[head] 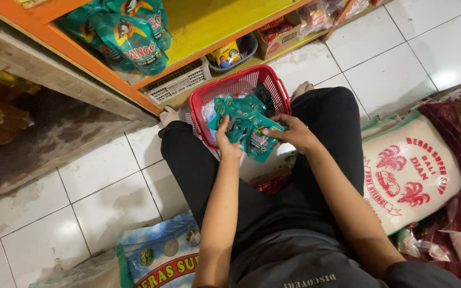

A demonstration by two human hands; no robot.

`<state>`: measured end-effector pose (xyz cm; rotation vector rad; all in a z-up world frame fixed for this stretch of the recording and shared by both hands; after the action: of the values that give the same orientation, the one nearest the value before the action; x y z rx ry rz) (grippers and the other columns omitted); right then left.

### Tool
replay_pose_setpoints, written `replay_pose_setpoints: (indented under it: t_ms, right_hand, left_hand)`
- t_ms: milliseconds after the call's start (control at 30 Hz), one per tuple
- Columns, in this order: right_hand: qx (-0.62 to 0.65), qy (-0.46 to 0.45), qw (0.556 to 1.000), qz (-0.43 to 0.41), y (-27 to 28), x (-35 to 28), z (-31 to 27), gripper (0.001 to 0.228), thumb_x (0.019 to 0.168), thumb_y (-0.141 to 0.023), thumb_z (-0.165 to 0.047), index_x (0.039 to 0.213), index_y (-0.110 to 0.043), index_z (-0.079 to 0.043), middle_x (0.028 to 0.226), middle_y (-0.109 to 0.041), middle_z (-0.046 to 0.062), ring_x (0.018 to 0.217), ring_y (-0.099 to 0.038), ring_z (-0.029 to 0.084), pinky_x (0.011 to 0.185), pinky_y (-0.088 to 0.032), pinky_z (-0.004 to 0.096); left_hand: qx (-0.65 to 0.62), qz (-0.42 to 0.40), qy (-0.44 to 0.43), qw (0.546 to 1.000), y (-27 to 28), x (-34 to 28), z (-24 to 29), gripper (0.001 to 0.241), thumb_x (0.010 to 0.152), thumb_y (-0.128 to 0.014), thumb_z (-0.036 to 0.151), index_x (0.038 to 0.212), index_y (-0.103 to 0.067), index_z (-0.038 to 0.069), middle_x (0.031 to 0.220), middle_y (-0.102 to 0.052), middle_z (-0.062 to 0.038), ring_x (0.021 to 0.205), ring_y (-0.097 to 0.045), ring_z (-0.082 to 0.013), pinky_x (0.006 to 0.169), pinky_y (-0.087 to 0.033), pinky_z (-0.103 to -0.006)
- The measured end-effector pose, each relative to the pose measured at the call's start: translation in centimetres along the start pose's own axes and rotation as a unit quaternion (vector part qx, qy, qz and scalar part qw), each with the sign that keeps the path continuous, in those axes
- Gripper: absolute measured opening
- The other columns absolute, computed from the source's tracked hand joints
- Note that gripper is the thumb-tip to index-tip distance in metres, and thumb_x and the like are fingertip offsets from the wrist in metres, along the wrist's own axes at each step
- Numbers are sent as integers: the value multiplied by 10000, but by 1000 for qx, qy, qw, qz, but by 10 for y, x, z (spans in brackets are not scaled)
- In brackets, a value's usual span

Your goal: The person sorts packets of condiments and instant noodles from a red basket and places them onto a grocery store shelf.

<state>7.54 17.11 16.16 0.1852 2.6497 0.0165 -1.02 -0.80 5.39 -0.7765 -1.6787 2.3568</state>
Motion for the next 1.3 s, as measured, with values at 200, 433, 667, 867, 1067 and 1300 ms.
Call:
replay_pose_setpoints:
  t_ms: [200,433,667,867,1067,1300]
  right_hand:
    - [-103,13,995,-8,6,0,4,323,853,-823,-243,1062,-746,-11,802,-699,43,694,-614,115,601,-502,272]
    - [-109,66,991,-29,11,2,13,211,864,-804,-196,1000,-747,-45,783,-681,-20,729,-576,71,661,-477,250]
    - [-163,186,969,-25,10,0,9,162,911,-786,-163,946,-686,-40,761,-597,5,743,-526,73,660,-460,281]
    - [0,162,979,-125,23,-15,-12,162,921,-788,-112,925,-644,-37,856,-629,-49,844,-576,41,734,-482,244]
    - [63,116,989,-65,11,-2,-7,156,909,-814,-155,956,-709,-50,835,-645,-42,788,-592,35,709,-491,230]
    - [50,14,998,40,10,23,37,247,838,-859,-259,907,-747,-50,728,-679,-9,593,-573,55,530,-426,227]
  left_hand:
    - [-5,7,-4,1000,1,4,4,245,983,-646,145,1211,-663,58,1126,-729,-86,1030,-698,-246,937,-555,-413]
    - [22,-33,9,999,3,0,-3,242,992,-657,82,1232,-649,54,1149,-715,-94,1048,-693,-238,947,-553,-407]
    - [31,-36,-18,999,-1,-3,4,304,962,-661,115,1262,-634,81,1179,-714,-111,1084,-690,-253,968,-550,-425]
    - [56,-16,-10,998,36,11,10,326,1004,-675,145,1310,-620,44,1191,-704,-103,1080,-675,-253,969,-544,-417]
    - [108,5,95,990,23,-2,-2,427,1027,-600,328,1357,-589,58,1262,-670,-99,1112,-673,-243,967,-544,-405]
    - [211,-21,119,970,-22,-21,-11,602,978,-640,445,1425,-545,54,1345,-643,-93,1183,-656,-211,998,-541,-377]
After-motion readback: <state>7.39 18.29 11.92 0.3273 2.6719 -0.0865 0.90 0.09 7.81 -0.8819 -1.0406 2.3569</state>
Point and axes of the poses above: each hand's wrist, its own x-axis towards the middle knuckle, its own y-axis out of the back of the hand, z = x × y, the point moved 1 cm from there along x, towards the middle knuckle
